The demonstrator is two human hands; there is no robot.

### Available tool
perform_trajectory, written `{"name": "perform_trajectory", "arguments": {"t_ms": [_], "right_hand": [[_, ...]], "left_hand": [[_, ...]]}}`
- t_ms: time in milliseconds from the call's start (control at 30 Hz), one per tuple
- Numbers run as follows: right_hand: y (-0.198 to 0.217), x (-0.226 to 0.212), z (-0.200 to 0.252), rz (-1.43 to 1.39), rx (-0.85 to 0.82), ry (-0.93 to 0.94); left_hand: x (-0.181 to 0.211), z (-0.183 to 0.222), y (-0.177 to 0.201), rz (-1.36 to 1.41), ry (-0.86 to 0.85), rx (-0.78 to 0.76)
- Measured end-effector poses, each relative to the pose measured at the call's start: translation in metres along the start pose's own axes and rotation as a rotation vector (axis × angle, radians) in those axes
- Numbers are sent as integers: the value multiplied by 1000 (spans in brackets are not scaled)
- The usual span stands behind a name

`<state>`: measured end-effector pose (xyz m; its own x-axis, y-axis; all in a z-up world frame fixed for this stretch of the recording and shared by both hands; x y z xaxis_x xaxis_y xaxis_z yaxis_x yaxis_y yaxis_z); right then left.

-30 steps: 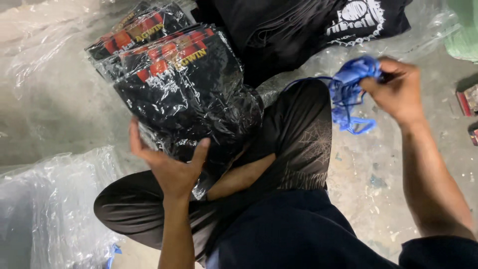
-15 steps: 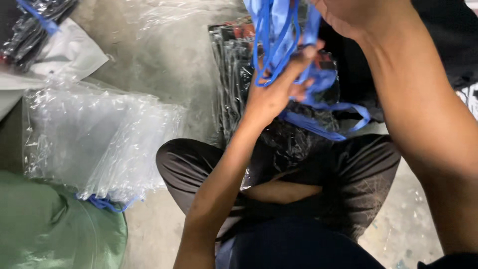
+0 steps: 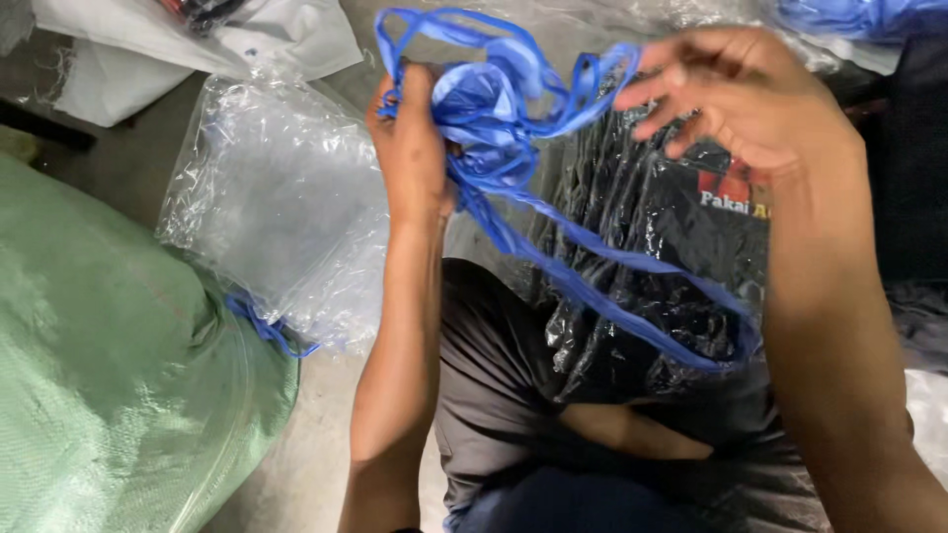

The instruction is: The person ties blue ribbons around stacks of plastic-wrapped black shirts by hand while sitting on the floor.

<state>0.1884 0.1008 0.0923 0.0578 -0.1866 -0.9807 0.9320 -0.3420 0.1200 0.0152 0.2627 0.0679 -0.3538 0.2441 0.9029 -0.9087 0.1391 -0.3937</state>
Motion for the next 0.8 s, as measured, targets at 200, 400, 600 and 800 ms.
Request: {"name": "perform_trajectory", "arguments": {"t_ms": [200,400,600,800], "right_hand": [[-109,30,-37,425,-115,180],[-138,47,-4,479,-416,-14],[-65,-47,-11,618,171,361],[-117,-29,-41,245,-57,668]], "left_hand": [[21,-12,-22,305,235,-143],[53,-98,18,37,-145,64],[66,-40,-4,-489,-508,-541],[65,7,-23,-649,-283,-824]]}}
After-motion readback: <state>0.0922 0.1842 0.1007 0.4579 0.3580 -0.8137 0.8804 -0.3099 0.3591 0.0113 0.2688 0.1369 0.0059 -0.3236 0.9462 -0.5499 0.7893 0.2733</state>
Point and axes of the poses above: each hand's wrist, its own z-axis away from the middle knuckle, its own y-axis out of the back of the hand, x = y × z, the point moved 5 cm from there along -z, towards the middle knuckle, and after that the axes turned 8 degrees about x, right-handed, at the moved point
